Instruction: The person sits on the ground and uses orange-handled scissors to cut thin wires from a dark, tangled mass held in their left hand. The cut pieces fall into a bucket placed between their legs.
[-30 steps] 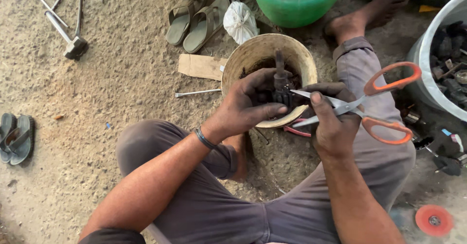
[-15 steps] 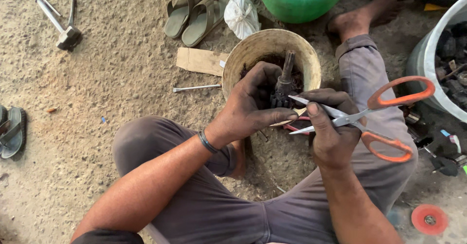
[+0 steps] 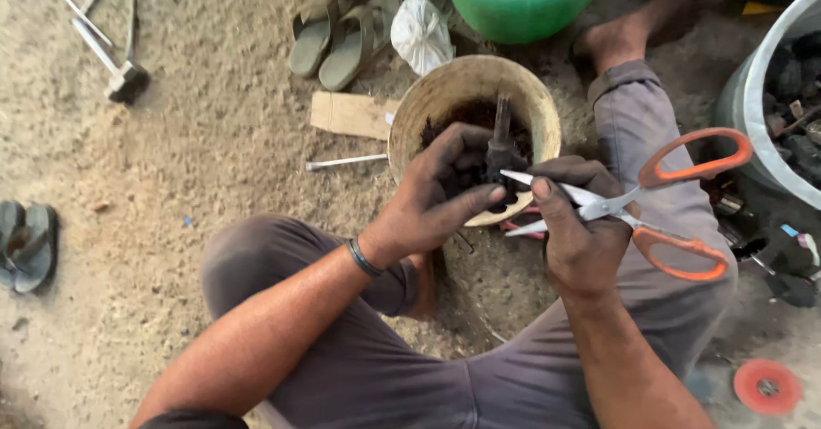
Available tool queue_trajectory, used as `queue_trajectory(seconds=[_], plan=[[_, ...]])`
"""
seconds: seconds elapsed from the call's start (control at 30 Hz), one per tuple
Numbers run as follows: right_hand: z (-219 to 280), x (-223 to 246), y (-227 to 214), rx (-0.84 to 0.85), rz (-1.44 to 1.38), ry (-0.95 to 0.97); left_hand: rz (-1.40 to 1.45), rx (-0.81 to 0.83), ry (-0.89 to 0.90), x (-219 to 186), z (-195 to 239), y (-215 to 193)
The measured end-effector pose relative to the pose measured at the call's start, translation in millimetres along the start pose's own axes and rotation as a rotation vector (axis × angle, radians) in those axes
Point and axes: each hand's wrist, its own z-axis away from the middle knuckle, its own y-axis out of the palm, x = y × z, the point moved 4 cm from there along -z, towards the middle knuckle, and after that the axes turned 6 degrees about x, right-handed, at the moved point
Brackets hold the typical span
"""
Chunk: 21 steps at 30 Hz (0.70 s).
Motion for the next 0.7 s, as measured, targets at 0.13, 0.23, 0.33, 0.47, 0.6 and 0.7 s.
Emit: queue_trajectory(seconds=[0.13,0.23,0.33,0.47,0.6,0.7], plan=[[3.4,4.0,6.9,0.083,0.139,0.005,-0.052,-0.015,0.042,5.1,2.1,4.1],[6.7,10.2,8.7,0.022,0.295,-0.150,-0.035,-0.053,0.039,11.2,0.8,5.0],[6.9,6.6,4.4,-0.002,0.071,-0.089,0.092,-0.061,0.054,14.1,-2.3,4.1],[6.8,7.6,1.1,-0.011,0.120,-0.098,0.084,-0.025,0.076,8.7,-1.4,2.0],[11.6,6.1,0.2,-0.002,0.071,-0.086,0.134,0.010,0.064,5.8,0.3,4.7],[10.8,7.5,1.2,0.003,0.048,-0.096,0.120,0.014,0.042,2.1,1.0,4.8]])
